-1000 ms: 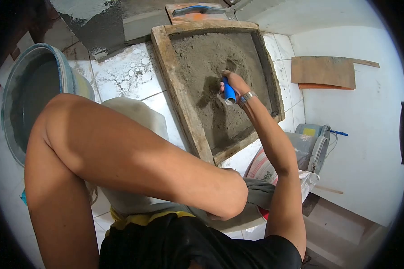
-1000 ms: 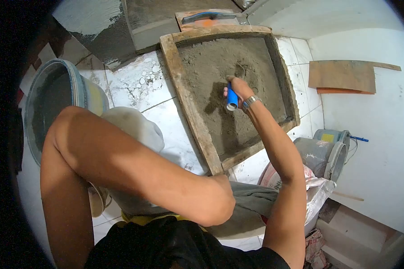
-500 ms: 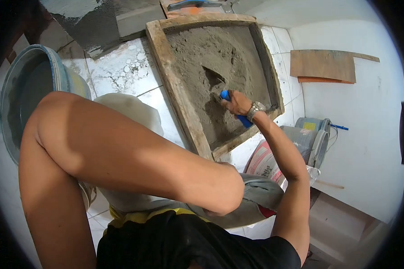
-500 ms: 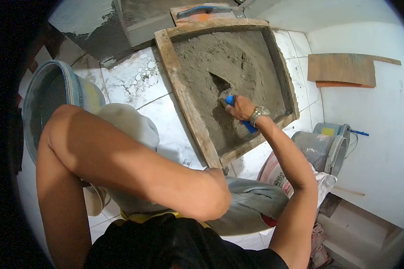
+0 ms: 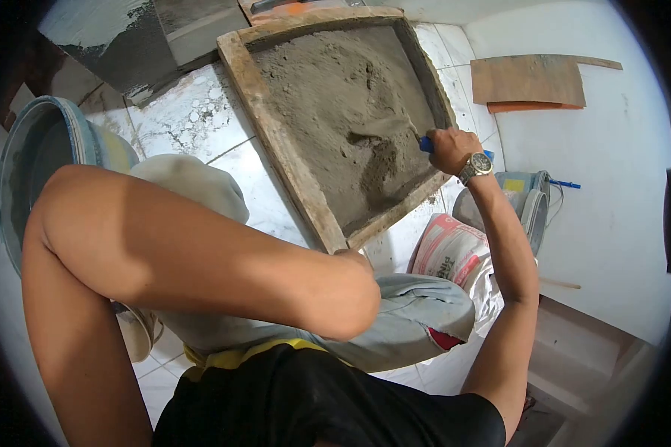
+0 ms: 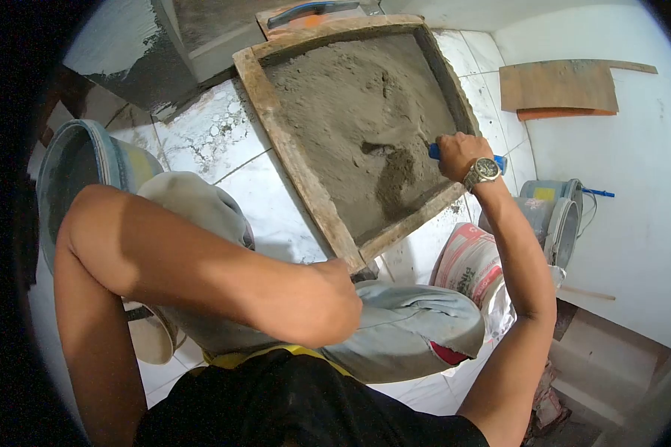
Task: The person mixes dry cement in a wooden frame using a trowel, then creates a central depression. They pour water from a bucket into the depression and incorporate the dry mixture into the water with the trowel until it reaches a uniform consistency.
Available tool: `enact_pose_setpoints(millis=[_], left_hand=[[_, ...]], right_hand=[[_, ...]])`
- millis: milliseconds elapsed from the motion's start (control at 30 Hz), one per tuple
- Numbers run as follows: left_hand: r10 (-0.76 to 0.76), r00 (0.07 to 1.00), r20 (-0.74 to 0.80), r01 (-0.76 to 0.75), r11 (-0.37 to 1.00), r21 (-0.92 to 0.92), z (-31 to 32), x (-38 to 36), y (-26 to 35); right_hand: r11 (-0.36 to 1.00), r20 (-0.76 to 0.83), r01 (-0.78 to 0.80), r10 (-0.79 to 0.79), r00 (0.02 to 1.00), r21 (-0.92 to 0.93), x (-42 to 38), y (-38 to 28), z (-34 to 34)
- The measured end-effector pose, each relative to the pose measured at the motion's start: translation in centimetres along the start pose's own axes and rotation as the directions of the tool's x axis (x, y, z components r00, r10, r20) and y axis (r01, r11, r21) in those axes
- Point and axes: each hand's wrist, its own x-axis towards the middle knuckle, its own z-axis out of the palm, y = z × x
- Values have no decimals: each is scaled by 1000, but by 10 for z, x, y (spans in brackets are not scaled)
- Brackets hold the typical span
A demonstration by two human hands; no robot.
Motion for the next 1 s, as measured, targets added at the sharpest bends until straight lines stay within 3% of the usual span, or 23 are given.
enact_pose_setpoints(millis=[100,233,267,333,433,500,567,633,700,833,933,1000], left_hand=[[-9,999,-39,9,1000,7,8,9,-2],[-28,998,-55,27,999,-22,3,3,-4],[-31,995,-100,35,999,41,6,1,-4],[-34,988,-149,49,994,99,9,-2,-3],[-55,983,-178,65,997,50,3,-4,0],[-11,999,51,11,1000,5,-9,-2,2],[4,999,41,-4,1000,-8,-10,0,1],[17,999,35,-16,1000,-16,-2,2,0],[13,954,-300,19,994,103,16,2,-1],[-25,985,-170,35,998,55,4,-1,-5],[15,969,-247,14,993,116,12,-14,-4],[65,882,-467,-12,993,115,26,-16,-4]], right_hand=[[962,-159,86,-46,986,259,2,-17,11],[943,-288,219,-144,947,250,17,-36,52],[942,-289,225,-149,946,250,16,-33,58],[957,-115,48,-15,993,287,7,-27,54],[982,-112,-39,60,992,185,10,9,57],[989,-104,-100,112,988,111,9,19,52],[987,-278,-63,103,955,149,1,20,31],[982,-300,-39,95,949,186,9,14,31],[973,-302,-28,98,948,228,24,3,39],[968,-187,-27,75,979,249,38,-1,52],[971,-198,-33,81,977,237,27,28,49],[968,-209,-12,67,976,252,18,40,37]])
